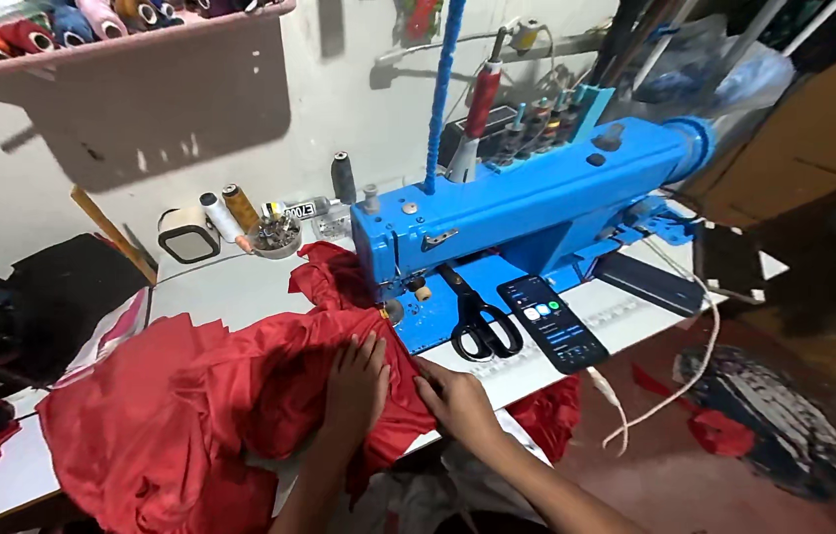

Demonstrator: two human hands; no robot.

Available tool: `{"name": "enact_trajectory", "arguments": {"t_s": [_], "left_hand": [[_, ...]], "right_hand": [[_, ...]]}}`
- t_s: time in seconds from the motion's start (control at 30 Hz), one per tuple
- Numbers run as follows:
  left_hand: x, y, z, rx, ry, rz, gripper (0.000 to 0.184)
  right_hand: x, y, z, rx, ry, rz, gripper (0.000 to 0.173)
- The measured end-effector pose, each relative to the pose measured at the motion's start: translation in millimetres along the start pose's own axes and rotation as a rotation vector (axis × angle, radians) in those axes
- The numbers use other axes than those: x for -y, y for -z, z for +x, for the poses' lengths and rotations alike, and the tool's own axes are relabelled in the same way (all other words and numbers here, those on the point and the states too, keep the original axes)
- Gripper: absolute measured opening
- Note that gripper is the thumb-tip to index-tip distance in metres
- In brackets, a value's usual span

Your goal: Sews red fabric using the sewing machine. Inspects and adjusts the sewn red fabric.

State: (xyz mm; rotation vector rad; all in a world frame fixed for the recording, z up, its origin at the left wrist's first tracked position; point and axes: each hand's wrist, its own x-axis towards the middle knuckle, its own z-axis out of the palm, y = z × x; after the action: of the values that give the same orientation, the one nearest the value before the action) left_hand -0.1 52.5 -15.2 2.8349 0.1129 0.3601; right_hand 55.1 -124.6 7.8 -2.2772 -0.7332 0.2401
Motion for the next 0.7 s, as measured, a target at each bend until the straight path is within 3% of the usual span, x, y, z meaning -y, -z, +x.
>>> {"name": "enact_trajectory", "arguments": {"t_s": [0.07, 0.33, 0.7], "left_hand": [[6.7, -1.9, -8.6, -0.093, -0.052, 0.017, 0.041], [-3.5, 7.8, 4.8, -0.076, -0.173, -0.012, 0.032], [-13.1, -4.1, 3.7, -0.072, -0.044, -0.059, 0.042]], "right_hand": [[-0.8, 4.1, -0.4, -0.021, 0.027, -0.05, 0.039], [10.6, 0.1, 1.2, -0.121, 0.195, -0.274, 0.034], [-3.3, -12.4, -2.8, -0.219, 0.252, -0.363, 0.031]]}}
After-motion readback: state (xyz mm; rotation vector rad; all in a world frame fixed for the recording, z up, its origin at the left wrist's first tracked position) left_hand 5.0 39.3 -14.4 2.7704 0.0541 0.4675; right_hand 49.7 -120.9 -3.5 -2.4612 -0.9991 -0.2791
